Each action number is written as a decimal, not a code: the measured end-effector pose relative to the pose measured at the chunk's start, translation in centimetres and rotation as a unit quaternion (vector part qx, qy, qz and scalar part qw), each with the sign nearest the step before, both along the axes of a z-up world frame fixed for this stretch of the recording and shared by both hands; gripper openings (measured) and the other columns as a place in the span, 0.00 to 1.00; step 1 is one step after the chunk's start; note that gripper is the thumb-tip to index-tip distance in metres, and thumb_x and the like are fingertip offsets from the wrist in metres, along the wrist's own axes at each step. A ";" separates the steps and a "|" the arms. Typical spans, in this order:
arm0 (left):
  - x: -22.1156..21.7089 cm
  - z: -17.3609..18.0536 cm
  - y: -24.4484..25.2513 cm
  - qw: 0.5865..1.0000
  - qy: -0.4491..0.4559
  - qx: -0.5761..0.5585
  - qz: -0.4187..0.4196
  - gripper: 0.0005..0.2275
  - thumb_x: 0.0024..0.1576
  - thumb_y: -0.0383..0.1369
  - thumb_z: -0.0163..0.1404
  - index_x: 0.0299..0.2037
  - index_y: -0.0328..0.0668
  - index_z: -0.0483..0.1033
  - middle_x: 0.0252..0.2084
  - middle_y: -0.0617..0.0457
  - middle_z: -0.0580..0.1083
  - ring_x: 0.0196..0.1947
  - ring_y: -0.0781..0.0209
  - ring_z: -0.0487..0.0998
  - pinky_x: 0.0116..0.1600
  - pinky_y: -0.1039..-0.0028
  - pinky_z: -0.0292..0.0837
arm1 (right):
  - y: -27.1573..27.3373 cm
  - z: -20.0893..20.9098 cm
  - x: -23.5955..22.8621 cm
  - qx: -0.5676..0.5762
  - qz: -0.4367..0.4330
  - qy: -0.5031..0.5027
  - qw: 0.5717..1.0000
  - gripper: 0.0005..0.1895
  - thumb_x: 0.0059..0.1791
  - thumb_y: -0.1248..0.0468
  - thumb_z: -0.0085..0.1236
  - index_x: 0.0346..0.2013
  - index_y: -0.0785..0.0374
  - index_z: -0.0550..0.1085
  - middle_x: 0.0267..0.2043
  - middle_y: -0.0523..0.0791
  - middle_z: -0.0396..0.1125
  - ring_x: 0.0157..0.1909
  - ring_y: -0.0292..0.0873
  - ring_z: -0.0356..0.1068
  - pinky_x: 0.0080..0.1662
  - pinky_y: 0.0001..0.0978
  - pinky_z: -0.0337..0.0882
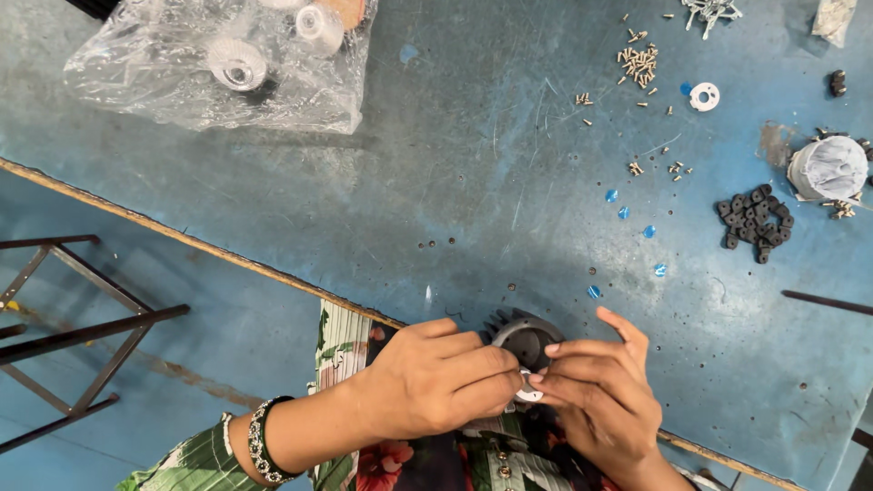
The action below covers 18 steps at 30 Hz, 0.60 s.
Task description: The person assembles small electronic components by hand, inserting a white plastic piece into a black cylindrical housing and securing it with a screwdriver. They then use a power drill to fasten additional parts, handling screws and washers throughout the process.
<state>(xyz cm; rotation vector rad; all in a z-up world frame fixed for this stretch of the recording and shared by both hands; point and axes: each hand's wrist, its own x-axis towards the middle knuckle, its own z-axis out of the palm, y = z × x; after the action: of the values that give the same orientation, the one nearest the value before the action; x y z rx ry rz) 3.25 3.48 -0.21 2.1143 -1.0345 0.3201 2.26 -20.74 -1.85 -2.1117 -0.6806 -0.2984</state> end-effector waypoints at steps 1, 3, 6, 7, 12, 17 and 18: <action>0.0 0.0 0.0 1.000 0.006 -0.002 0.001 0.08 0.56 0.32 0.60 0.41 0.42 0.77 0.45 0.56 0.76 0.33 0.64 0.74 0.36 0.72 0.65 | -0.1 0.0 -0.1 -0.015 -0.003 -0.002 1.000 0.06 0.40 0.63 0.68 0.30 0.56 0.79 0.33 0.37 0.72 0.45 0.40 0.75 0.69 0.58 0.58; -0.1 0.2 0.0 1.000 0.023 -0.003 0.008 0.08 0.56 0.32 0.60 0.40 0.42 0.76 0.43 0.57 0.75 0.32 0.64 0.74 0.36 0.71 0.65 | -0.2 0.1 -0.2 -0.045 -0.009 -0.008 0.999 0.06 0.40 0.66 0.68 0.29 0.55 0.79 0.32 0.36 0.72 0.43 0.38 0.75 0.70 0.57 0.54; -0.5 0.5 -0.4 0.997 0.064 -0.015 0.033 0.08 0.56 0.32 0.61 0.40 0.42 0.75 0.38 0.56 0.72 0.31 0.64 0.74 0.35 0.71 0.66 | 0.0 0.0 -0.4 -0.058 -0.031 -0.008 0.998 0.07 0.39 0.70 0.67 0.28 0.54 0.79 0.33 0.37 0.73 0.41 0.37 0.75 0.71 0.53 0.47; -0.7 0.6 -0.7 0.995 0.083 -0.025 0.047 0.08 0.57 0.32 0.61 0.39 0.42 0.75 0.37 0.56 0.71 0.31 0.63 0.75 0.35 0.71 0.67 | 0.0 0.0 -0.5 -0.053 -0.038 -0.005 0.998 0.07 0.39 0.70 0.67 0.28 0.55 0.79 0.33 0.37 0.73 0.41 0.37 0.75 0.72 0.52 0.47; -1.6 0.9 -1.8 0.983 0.119 -0.050 0.132 0.08 0.55 0.30 0.62 0.40 0.42 0.76 0.35 0.56 0.71 0.27 0.61 0.75 0.32 0.71 0.68 | 0.7 0.0 -0.9 -0.036 -0.079 -0.014 0.996 0.09 0.38 0.67 0.71 0.30 0.57 0.78 0.30 0.37 0.71 0.41 0.37 0.74 0.73 0.50 0.45; -2.4 1.2 -3.0 0.965 0.136 -0.083 0.210 0.09 0.52 0.29 0.63 0.40 0.44 0.77 0.36 0.58 0.74 0.25 0.60 0.74 0.31 0.72 0.67 | 0.9 0.3 -1.0 -0.069 -0.119 -0.063 0.989 0.10 0.39 0.65 0.73 0.29 0.54 0.77 0.29 0.36 0.70 0.48 0.41 0.72 0.75 0.48 0.41; -2.5 1.2 -3.1 0.965 0.129 -0.087 0.211 0.09 0.53 0.30 0.63 0.40 0.44 0.77 0.36 0.58 0.75 0.26 0.60 0.75 0.32 0.72 0.68 | 1.0 0.3 -1.1 -0.081 -0.127 -0.073 0.986 0.10 0.39 0.65 0.73 0.28 0.53 0.78 0.29 0.36 0.70 0.49 0.42 0.72 0.74 0.48 0.41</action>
<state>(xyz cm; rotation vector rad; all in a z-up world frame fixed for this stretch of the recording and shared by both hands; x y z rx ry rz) 0.71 0.39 0.97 2.1322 -0.3864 0.3161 1.15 -19.76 -1.55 -2.3536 -0.5321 -0.5592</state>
